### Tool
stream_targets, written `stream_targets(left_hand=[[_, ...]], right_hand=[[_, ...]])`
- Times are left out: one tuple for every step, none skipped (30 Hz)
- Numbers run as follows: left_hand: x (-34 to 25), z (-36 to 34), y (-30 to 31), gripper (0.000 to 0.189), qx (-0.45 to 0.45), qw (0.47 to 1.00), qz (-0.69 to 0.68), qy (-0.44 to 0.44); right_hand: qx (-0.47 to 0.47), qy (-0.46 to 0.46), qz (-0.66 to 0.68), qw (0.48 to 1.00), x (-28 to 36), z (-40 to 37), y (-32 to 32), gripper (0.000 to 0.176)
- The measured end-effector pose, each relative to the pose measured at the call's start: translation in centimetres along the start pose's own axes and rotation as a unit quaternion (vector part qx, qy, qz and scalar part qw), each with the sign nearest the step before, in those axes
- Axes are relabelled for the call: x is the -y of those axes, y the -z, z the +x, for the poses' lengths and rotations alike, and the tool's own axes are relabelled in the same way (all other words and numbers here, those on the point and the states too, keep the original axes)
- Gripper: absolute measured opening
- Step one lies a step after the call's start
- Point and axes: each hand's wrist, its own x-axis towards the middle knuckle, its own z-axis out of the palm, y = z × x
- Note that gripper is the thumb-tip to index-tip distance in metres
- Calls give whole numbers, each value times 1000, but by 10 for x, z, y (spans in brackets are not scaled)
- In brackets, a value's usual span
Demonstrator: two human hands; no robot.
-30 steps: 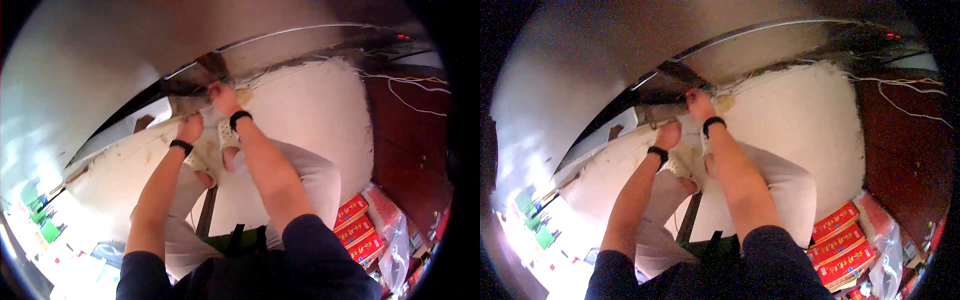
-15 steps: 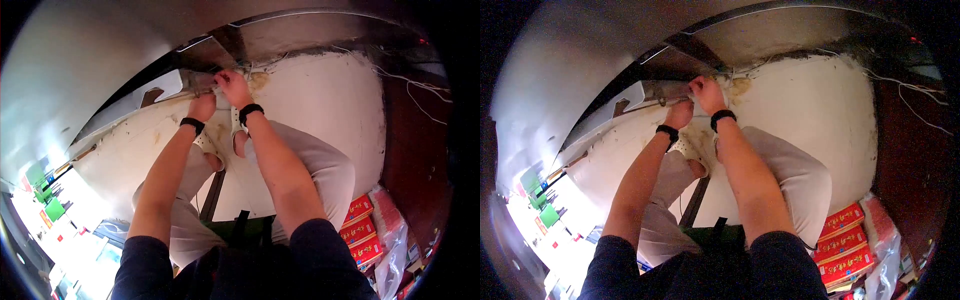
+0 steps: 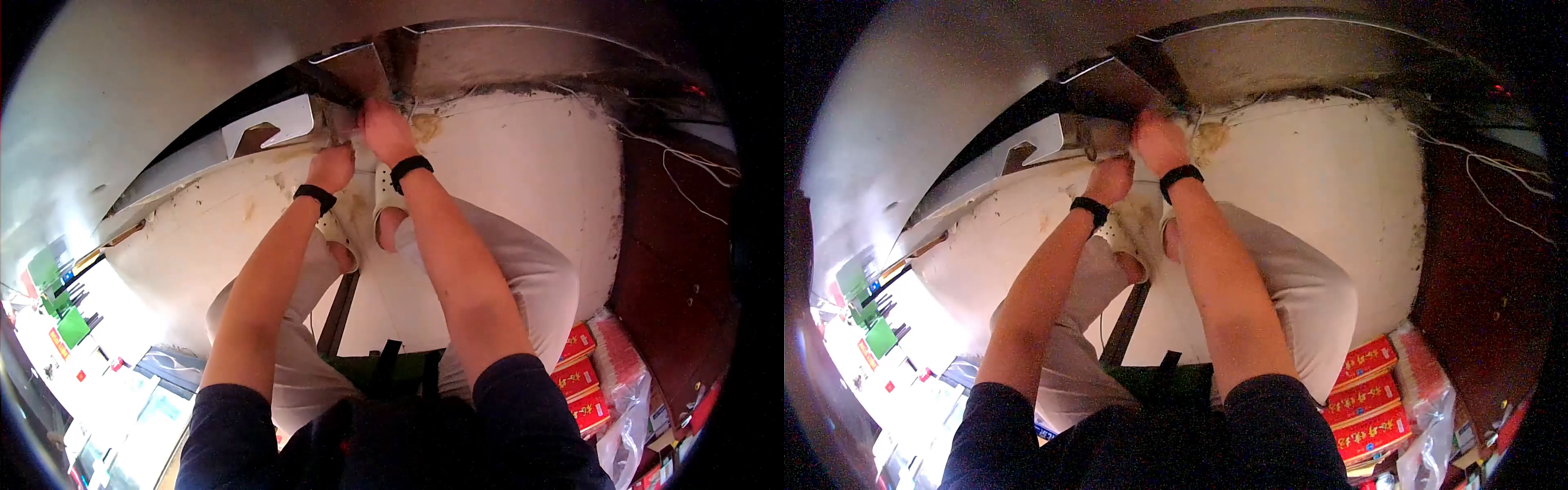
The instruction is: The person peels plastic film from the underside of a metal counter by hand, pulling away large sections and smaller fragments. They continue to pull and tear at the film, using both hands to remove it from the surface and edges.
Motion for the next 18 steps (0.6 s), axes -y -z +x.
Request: stream_targets(left_hand=[[0, -2, 1, 22, 2, 1000, 3, -14], [0, -2, 2, 22, 5, 1000, 3, -14], [-1, -1, 4, 22, 7, 1000, 7, -10], [-2, -2, 5, 22, 11, 1000, 11, -7], [-4, -2, 6, 22, 14, 1000, 12, -9], [-5, -2, 7, 22, 10, 1000, 19, -8], [-5, -3, 7, 22, 8, 1000, 26, -8], [-4, -3, 6, 22, 10, 1000, 27, -11], [-3, -2, 6, 19, 31, 999, 22, -9], [-2, -1, 4, 17, 52, 998, 17, -7], [-1, -1, 3, 17, 55, 998, 19, -13], [0, -1, 2, 17, 33, 999, 27, -25], [1, 0, 4, 17, 10, 999, 35, -37], [2, 0, 6, 17, 12, 998, 37, -44], [1, -1, 6, 16, 11, 998, 36, -48], [0, 0, 7, 15, 8, 998, 34, -50], [0, 2, 9, 15, 7, 998, 33, -52], [0, 3, 11, 15, 19, 996, 51, -65]], right_hand=[[14, 3, -24, 1000, 3, -2, 2, 22], [16, 1, -23, 1000, 6, -3, 4, 22], [10, -11, -13, 1000, 8, -3, 7, 22], [3, -26, -3, 1000, 10, -4, 7, 22], [4, -29, -3, 1000, 9, -4, 5, 22], [-3, -46, 10, 999, 10, -3, 3, 22], [-9, -64, 23, 998, 8, -3, -2, 22], [-10, -68, 24, 997, 3, -3, -10, 22], [26, -28, -18, 999, -3, -1, -17, 23], [62, 12, -61, 996, -4, -1, -14, 24], [59, 6, -60, 996, -4, -2, -13, 24], [44, -3, -15, 999, -3, -3, -10, 26], [26, -10, 31, 999, 0, -3, -4, 28], [22, -16, 32, 999, 1, -6, 2, 28], [-9, -15, 104, 994, 2, -10, 9, 30], [-40, -11, 174, 984, 1, -12, 12, 32], [-42, -12, 172, 984, 0, -10, 14, 32], [-11, -20, 170, 985, 1, -10, 16, 31]])
